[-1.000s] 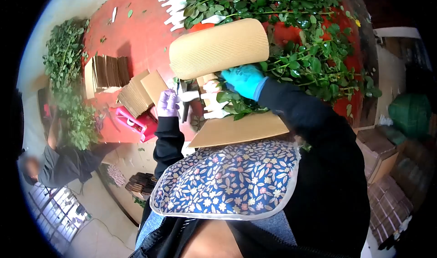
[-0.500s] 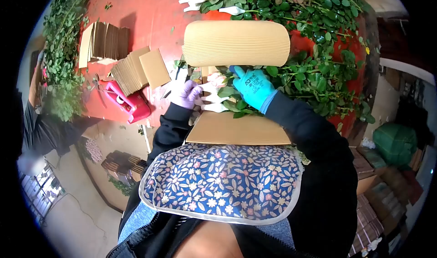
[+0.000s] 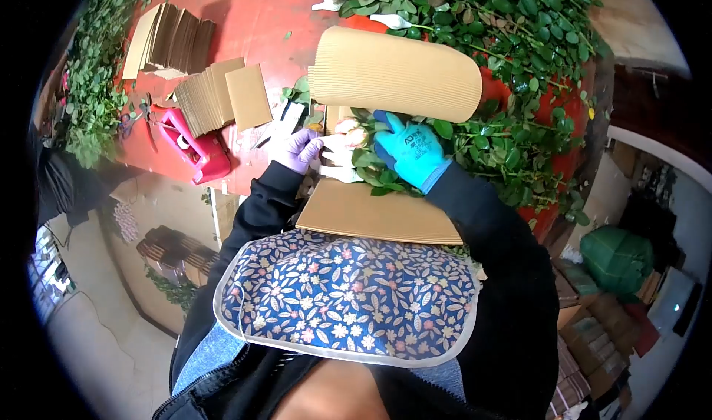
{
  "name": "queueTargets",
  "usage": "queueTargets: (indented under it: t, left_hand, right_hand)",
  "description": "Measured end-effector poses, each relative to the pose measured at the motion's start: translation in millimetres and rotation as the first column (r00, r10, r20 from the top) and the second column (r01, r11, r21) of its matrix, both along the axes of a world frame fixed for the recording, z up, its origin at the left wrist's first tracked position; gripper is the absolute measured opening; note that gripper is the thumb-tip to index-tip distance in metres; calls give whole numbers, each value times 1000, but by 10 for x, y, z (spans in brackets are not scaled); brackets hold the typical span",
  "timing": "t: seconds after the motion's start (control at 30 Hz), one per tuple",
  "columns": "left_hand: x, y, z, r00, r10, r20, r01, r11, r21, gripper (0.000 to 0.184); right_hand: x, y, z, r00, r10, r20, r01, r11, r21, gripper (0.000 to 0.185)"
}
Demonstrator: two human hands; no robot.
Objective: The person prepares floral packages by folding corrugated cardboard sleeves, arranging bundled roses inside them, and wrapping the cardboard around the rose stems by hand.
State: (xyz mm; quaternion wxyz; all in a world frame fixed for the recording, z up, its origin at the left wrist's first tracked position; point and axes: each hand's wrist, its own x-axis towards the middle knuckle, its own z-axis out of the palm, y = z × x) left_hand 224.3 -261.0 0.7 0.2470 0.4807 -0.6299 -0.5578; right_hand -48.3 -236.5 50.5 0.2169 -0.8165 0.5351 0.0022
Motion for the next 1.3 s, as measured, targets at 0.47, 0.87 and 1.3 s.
queueTargets:
  t: [0.47, 0.87, 1.3]
  left_hand:
    - [-242, 84, -210, 966, 214, -145, -189, 968, 167, 13]
    - [471, -240, 12, 712, 523, -469, -476, 850, 226, 8]
    - [1421, 314, 500, 812, 19, 583, 130, 968, -214, 30]
  right_hand:
    - [202, -21, 117, 992, 56, -110, -63, 996, -63, 15]
    - [132, -13, 184, 998, 30, 54, -31, 999, 21, 10]
    - [138, -39, 192, 996, -17, 89, 14, 999, 35, 15]
